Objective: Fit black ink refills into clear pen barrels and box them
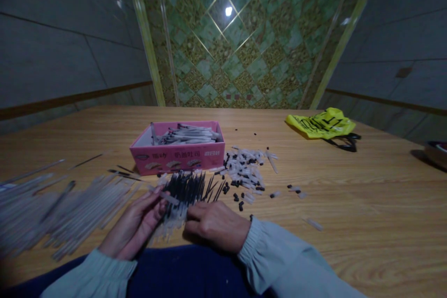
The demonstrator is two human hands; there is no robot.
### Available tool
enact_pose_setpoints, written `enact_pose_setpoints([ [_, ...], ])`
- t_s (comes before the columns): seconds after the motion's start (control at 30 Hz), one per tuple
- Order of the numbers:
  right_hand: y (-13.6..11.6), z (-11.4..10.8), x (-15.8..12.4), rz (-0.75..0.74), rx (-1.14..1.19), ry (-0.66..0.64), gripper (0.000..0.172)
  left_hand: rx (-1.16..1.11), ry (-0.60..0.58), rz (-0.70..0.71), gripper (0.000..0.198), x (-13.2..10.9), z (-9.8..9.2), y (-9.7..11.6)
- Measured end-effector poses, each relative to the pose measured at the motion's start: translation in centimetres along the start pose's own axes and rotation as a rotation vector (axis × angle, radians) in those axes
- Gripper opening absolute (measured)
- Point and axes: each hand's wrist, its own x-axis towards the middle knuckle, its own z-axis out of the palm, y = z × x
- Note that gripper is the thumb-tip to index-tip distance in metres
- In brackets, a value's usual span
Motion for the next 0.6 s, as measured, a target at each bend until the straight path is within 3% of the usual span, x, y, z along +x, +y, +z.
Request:
enact_pose_setpoints([
  [0.2, -0.6, 0.2, 0.3, -0.018, 0.003, 0.000, 0.021, -0.028, 0.007, 0.002, 0.014, 0.0, -0.1, -0.1],
  [0.3, -0.5, 1.0, 0.0, -0.016, 0.066, 0.089, 0.024, -0.046, 0.008, 0.006, 0.014, 0.0, -0.1, -0.1],
  [0.37, -0.5, 1.2, -0.5, -0.019, 0.212, 0.281, 0.023, -0.066, 0.022, 0.004, 0.015, -0.1, -0.1, 0.0],
  [0.43, -0.8, 0.8, -0.9, 0.044, 0.394, 0.572, 0.019, -0.091, 0.041, -0.005, 0.016, -0.1, -0.2, 0.1],
  [0.53, -1.9, -0.9, -1.2, 0.234, 0.590, 0.982, 0.039, -0.128, 0.064, -0.025, 0.016, -0.1, -0.1, 0.2],
  [0.6, -2.6, -2.3, -1.2, 0.260, 0.631, 1.131, 0.041, -0.146, 0.069, -0.044, 0.016, -0.2, -0.1, 0.3],
])
